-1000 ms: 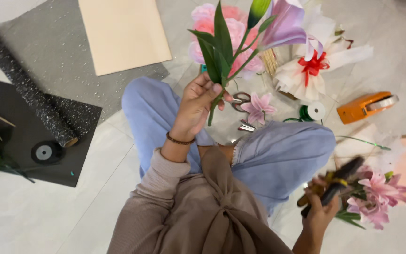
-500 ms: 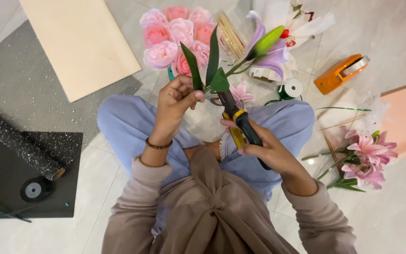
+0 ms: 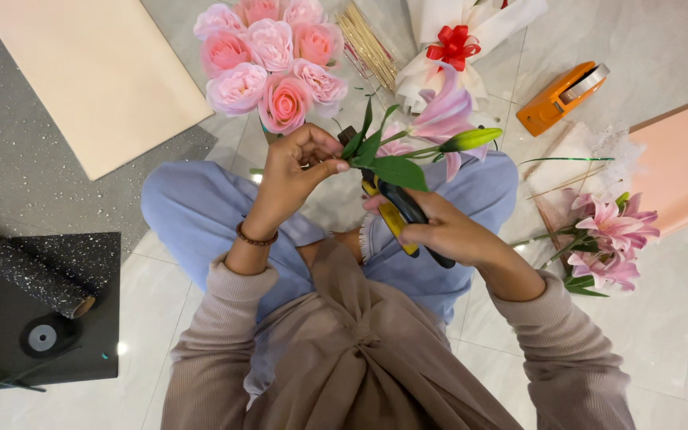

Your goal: The person arranges lilies and roses by hand, trimming stems with shears and placing them together to form a bouquet.

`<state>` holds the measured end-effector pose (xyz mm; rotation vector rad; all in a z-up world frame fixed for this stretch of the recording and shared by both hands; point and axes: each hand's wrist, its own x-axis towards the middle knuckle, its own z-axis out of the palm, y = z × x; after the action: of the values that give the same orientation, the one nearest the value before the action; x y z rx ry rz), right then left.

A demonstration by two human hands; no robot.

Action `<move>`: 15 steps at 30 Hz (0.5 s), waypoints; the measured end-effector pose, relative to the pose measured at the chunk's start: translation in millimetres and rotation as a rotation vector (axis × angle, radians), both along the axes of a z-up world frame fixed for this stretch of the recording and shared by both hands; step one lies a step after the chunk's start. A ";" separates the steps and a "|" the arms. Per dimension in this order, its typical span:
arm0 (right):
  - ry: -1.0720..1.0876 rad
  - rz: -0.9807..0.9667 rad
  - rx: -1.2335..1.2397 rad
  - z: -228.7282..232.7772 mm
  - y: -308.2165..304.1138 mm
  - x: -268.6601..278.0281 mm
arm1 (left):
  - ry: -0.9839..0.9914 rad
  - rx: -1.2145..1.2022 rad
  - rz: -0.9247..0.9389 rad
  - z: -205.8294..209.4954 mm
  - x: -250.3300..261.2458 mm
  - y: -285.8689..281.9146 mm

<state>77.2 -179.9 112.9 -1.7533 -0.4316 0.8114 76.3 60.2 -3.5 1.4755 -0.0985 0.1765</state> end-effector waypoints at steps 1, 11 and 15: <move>-0.021 0.015 -0.028 -2.0 -1.1 0.7 | 0.012 -0.004 0.002 -0.3 0.2 -0.1; -0.028 -0.032 -0.099 -106.6 -31.4 -3.9 | 0.159 -0.030 0.046 -64.2 -27.6 -25.3; 0.510 -0.086 -0.023 -127.6 -23.4 -25.6 | 0.194 0.006 0.075 -90.2 -44.2 -31.7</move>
<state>51.6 -203.3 -14.7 -1.5018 -0.0059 1.1591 32.1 28.5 -93.7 1.4956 0.1140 0.0932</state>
